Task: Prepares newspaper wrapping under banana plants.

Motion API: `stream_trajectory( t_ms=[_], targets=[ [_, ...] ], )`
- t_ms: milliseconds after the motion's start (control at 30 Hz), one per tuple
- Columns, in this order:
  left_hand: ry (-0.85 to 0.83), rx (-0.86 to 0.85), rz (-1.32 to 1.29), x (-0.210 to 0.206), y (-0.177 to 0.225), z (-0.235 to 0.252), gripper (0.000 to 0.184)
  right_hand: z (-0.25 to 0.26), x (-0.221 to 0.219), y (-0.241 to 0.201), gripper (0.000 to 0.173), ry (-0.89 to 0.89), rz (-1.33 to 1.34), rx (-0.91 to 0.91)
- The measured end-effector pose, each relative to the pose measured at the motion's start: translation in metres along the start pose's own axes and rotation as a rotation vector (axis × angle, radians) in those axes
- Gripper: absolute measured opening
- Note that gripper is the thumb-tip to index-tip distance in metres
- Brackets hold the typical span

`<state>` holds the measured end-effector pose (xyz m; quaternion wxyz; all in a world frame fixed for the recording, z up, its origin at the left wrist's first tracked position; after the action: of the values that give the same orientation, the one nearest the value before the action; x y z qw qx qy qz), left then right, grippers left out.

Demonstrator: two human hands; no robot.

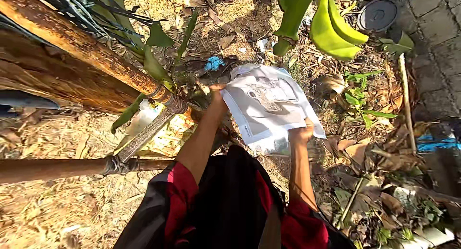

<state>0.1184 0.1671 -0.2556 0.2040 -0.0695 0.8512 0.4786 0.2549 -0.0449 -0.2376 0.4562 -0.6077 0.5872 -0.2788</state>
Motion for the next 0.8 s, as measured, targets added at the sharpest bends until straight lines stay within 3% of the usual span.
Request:
stream_trajectory(
  t_ms=[33,100,167,233,333,433,500,600,667,733,800],
  targets=[
    [-0.017,0.082,0.153,0.021,-0.011,0.005,0.014,0.002,0.002,-0.010,0.033,-0.018,-0.068,0.055],
    [-0.036,0.321,0.408,0.060,-0.036,0.014,0.034,0.002,0.001,-0.021,0.032,-0.101,-0.200,0.050],
    [-0.107,0.468,0.519,0.092,-0.049,0.010,0.050,-0.001,-0.006,-0.027,0.045,-0.236,-0.363,-0.110],
    [-0.222,0.376,0.579,0.115,-0.050,-0.012,0.060,-0.003,-0.013,-0.025,0.060,-0.374,-0.423,-0.326],
    [-0.290,0.187,0.622,0.139,-0.023,-0.070,0.055,-0.003,-0.030,-0.011,0.081,-0.516,-0.265,-0.484],
    [-0.225,0.067,0.534,0.198,-0.013,-0.122,0.049,-0.013,-0.083,0.007,0.076,-0.414,-0.070,-0.492],
    [-0.062,-0.055,0.489,0.245,-0.012,-0.147,0.046,-0.019,-0.122,0.022,0.071,-0.360,0.051,-0.467],
    [0.473,-0.352,0.425,0.300,-0.006,-0.177,0.038,-0.030,-0.182,0.051,0.072,-0.419,0.074,-0.416],
    [0.749,-0.500,0.352,0.328,0.003,-0.188,0.039,-0.046,-0.215,0.071,0.079,-0.566,-0.029,-0.369],
    [0.844,-0.604,0.328,0.348,0.023,-0.188,0.042,-0.072,-0.240,0.088,0.087,-0.679,-0.143,-0.319],
    [0.819,-0.691,0.339,0.361,0.049,-0.176,0.041,-0.106,-0.257,0.100,0.081,-0.657,-0.211,-0.248]
  ],
)
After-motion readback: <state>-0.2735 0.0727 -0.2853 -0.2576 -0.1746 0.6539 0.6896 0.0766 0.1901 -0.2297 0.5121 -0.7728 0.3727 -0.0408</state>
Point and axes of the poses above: each hand's wrist, its own z-axis towards the middle knuckle, its own x-axis out of the back of the hand, y = z × x, the point moved 2 cm from there along z, towards the middle knuckle, and after that the axes turned 8 degrees about -x, right-handed, at the moved point
